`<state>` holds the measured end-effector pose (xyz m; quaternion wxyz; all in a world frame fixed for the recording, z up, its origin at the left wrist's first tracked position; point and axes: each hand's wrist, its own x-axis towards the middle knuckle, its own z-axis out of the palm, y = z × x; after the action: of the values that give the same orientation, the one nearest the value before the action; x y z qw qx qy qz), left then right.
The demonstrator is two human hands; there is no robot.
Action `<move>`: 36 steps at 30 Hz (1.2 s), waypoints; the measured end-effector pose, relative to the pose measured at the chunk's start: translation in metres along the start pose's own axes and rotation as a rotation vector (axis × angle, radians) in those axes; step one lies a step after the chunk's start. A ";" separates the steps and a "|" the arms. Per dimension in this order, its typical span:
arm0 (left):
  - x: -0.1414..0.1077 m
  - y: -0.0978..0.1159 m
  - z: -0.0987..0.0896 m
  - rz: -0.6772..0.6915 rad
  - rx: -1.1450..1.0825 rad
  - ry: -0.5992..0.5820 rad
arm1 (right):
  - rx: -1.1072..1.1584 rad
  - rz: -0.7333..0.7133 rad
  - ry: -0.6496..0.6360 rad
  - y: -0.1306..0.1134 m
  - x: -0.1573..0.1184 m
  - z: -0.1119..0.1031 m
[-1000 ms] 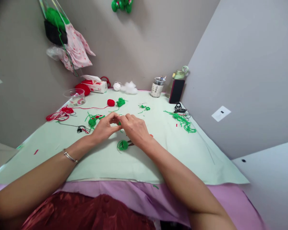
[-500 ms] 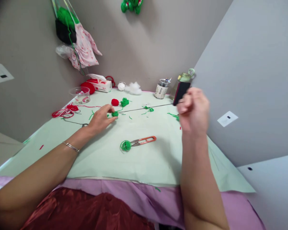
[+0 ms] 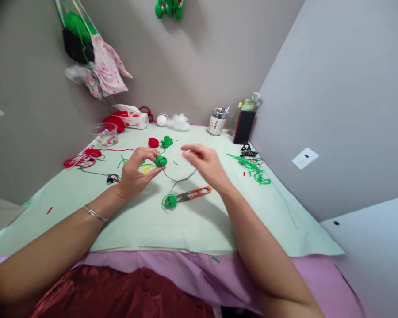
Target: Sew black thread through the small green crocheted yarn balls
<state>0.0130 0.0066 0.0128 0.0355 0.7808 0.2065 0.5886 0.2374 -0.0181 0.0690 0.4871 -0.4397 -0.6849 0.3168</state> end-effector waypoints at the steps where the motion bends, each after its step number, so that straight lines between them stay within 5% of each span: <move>1: 0.000 0.002 0.001 0.004 -0.018 -0.004 | -0.043 -0.014 -0.074 -0.002 -0.005 0.011; 6: -0.004 0.006 0.005 -0.013 -0.082 -0.062 | -0.103 -0.035 -0.234 -0.002 -0.014 0.028; 16: 0.001 0.010 0.000 -0.115 -0.016 -0.122 | 0.352 0.253 -0.321 0.014 -0.010 0.027; 23: 0.000 0.012 0.002 -0.101 -0.066 -0.129 | 0.327 0.240 -0.314 0.010 -0.011 0.032; 28: 0.000 0.012 0.002 -0.218 -0.085 -0.127 | 0.039 0.157 -0.158 0.007 -0.012 0.034; 36: 0.000 0.007 0.004 -0.478 -0.251 -0.067 | -0.067 -0.025 -0.009 0.006 -0.016 0.040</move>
<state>0.0190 0.0006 0.0134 0.2768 0.7184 0.3091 0.5583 0.2032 -0.0303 0.0445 0.4727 -0.4458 -0.7028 0.2896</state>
